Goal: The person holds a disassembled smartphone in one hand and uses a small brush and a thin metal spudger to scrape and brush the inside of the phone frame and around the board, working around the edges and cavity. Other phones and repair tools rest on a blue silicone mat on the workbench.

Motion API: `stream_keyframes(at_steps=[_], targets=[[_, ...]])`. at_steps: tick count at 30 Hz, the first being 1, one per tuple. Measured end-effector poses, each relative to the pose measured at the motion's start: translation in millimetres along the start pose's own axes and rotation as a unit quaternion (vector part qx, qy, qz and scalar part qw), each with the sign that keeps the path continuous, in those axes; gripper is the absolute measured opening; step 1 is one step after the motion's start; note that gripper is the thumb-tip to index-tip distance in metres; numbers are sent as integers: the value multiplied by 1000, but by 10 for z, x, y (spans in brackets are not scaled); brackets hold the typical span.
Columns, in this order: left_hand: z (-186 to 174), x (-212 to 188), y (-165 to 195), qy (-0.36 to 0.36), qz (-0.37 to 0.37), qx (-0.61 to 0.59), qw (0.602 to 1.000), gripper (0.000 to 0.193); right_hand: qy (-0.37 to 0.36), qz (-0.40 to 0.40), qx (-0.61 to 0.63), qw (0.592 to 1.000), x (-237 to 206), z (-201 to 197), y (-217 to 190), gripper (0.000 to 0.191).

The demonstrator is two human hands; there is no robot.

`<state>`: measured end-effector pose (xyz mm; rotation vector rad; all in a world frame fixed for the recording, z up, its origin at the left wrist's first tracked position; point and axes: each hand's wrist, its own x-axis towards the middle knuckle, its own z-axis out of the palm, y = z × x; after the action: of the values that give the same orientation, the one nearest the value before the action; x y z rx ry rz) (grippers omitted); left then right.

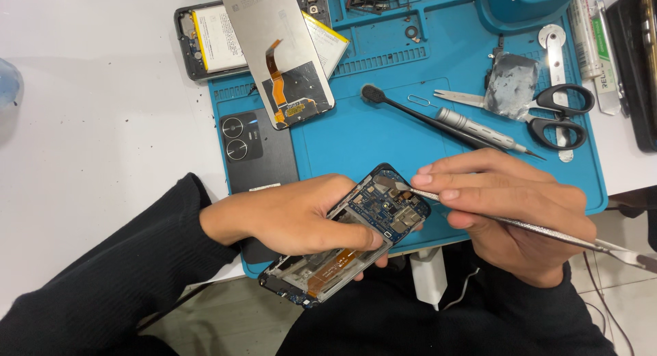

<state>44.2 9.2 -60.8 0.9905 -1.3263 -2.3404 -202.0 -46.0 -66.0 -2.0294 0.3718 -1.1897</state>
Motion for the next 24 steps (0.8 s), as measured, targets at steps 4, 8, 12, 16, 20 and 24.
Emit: stream_keyframes(at_steps=[4, 8, 12, 16, 20, 24], targets=[[11, 8, 19, -6, 4, 0, 1000, 30, 0, 20, 34, 999, -8, -23, 4, 21], [31, 2, 46, -1, -19, 19, 1000, 29, 3, 38, 51, 998, -38, -40, 3, 21], [51, 32, 59, -6, -36, 17, 999, 27, -5, 59, 73, 996, -45, -78, 22, 18], [56, 69, 73, -23, -31, 15, 999, 26, -29, 61, 74, 995, -36, -147, 46, 17], [78, 137, 116, -47, -32, 38, 998, 24, -38, 70, 50, 996, -60, -257, 38, 17], [151, 193, 165, -62, -27, 66, 996, 23, -46, 102, 74, 991, -104, -370, 31, 17]])
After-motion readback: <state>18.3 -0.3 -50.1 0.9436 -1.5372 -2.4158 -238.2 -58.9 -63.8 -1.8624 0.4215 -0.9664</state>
